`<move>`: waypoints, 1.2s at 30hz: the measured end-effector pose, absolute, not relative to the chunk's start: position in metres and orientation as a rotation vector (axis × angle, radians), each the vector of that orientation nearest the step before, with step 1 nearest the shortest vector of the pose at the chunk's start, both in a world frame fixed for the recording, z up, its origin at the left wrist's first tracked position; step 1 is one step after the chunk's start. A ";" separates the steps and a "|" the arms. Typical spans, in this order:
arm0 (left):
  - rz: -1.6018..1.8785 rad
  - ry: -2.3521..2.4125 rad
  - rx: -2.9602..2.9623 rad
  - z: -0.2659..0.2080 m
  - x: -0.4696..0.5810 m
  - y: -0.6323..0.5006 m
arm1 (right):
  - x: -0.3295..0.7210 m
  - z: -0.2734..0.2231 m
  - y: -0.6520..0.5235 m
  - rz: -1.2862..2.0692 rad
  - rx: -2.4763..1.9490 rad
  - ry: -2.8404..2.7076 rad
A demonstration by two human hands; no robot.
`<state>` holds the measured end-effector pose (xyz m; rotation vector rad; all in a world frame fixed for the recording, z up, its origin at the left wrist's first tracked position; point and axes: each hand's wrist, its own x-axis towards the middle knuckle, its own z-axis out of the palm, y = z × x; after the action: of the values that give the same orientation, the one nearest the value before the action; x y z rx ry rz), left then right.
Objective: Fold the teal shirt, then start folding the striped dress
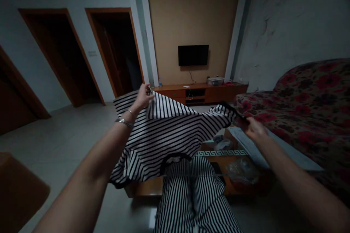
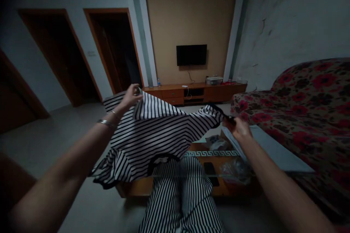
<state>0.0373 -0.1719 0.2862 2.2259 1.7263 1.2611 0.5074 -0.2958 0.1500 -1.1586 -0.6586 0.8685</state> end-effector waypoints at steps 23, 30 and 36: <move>0.066 1.623 2.477 -0.030 0.020 -0.331 | 0.374 -0.017 -0.349 0.712 -1.654 -2.480; 0.168 1.124 2.340 -0.018 0.030 -0.338 | 0.365 0.009 -0.364 1.541 -1.118 -2.734; 0.406 1.643 2.248 -0.015 -0.016 -0.313 | 0.350 0.000 -0.253 0.664 -1.695 -2.204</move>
<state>-0.0165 -0.3132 -0.0154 2.2483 1.6428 0.4064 0.3502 -0.2530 -0.0001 -1.6953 -2.2044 0.6640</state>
